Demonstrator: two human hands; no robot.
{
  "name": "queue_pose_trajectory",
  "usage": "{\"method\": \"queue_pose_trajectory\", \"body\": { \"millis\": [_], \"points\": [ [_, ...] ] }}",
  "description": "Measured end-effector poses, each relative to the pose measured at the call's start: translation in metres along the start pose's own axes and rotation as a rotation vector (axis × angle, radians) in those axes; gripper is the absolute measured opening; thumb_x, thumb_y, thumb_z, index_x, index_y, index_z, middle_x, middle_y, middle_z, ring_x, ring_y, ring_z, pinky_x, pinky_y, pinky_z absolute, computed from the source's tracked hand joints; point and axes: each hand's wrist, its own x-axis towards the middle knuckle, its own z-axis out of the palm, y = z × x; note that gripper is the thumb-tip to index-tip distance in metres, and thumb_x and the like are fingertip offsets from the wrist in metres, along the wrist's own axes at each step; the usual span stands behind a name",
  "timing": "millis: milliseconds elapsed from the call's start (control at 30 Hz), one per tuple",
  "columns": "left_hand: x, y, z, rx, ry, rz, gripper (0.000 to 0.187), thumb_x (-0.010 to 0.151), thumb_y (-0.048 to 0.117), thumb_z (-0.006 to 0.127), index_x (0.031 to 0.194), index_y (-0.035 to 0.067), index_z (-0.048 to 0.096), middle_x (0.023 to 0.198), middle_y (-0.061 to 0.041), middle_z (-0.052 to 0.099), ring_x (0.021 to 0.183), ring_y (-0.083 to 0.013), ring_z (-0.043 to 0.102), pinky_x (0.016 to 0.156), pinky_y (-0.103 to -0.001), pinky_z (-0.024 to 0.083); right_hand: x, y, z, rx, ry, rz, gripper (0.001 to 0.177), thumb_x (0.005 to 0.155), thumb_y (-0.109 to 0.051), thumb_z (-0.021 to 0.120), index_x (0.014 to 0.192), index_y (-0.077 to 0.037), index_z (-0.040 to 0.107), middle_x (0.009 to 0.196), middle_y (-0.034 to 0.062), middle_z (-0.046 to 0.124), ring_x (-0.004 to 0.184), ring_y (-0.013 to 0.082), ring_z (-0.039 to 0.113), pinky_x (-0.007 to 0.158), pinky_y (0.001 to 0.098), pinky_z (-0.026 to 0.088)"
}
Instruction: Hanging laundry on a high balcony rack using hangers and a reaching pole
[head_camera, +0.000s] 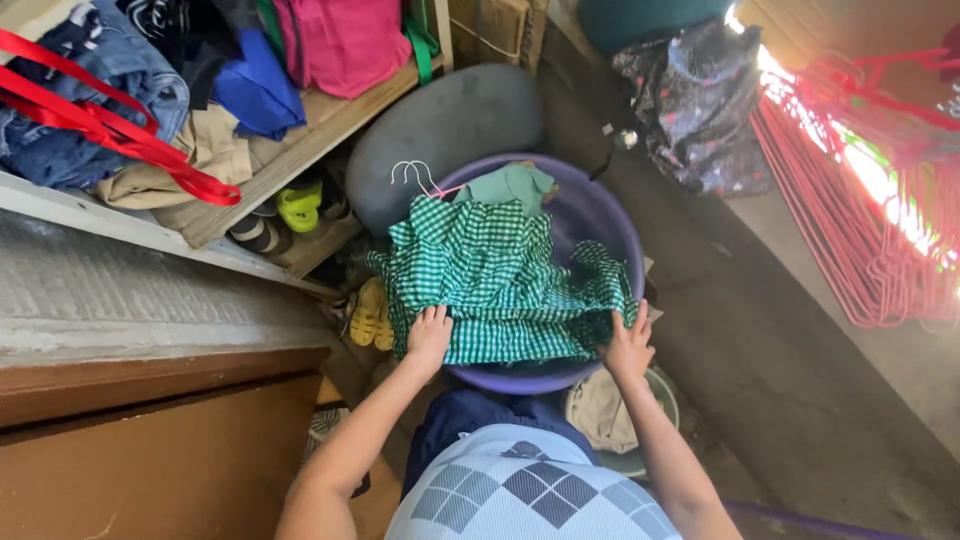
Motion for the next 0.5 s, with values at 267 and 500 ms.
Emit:
{"method": "queue_pose_trajectory", "body": {
  "millis": [267,500],
  "points": [
    [0.005,-0.077,-0.033,0.006,0.305,0.53,0.028,0.077,0.041,0.062,0.075,0.012,0.061,0.08,-0.008,0.055,0.088,-0.0286,0.056,0.09,-0.045,0.046,0.025,0.013,-0.039,0.164,0.157,-0.059,0.06,0.075,-0.019,0.084,0.133,-0.023,0.066,0.171,0.0123,0.01,0.147,0.043,0.037,0.099,0.0572,0.056],
    [0.057,-0.1,-0.192,0.213,0.562,0.716,0.006,0.073,0.023,0.056,0.074,0.017,0.056,0.076,-0.005,0.053,0.086,-0.0251,0.055,0.109,-0.059,0.036,0.092,0.044,-0.097,0.172,0.503,-0.219,0.022,0.083,-0.026,0.07,0.104,-0.027,0.077,0.114,-0.0058,0.069,0.1,0.0254,0.073,0.082,0.0438,0.062]
  ]
}}
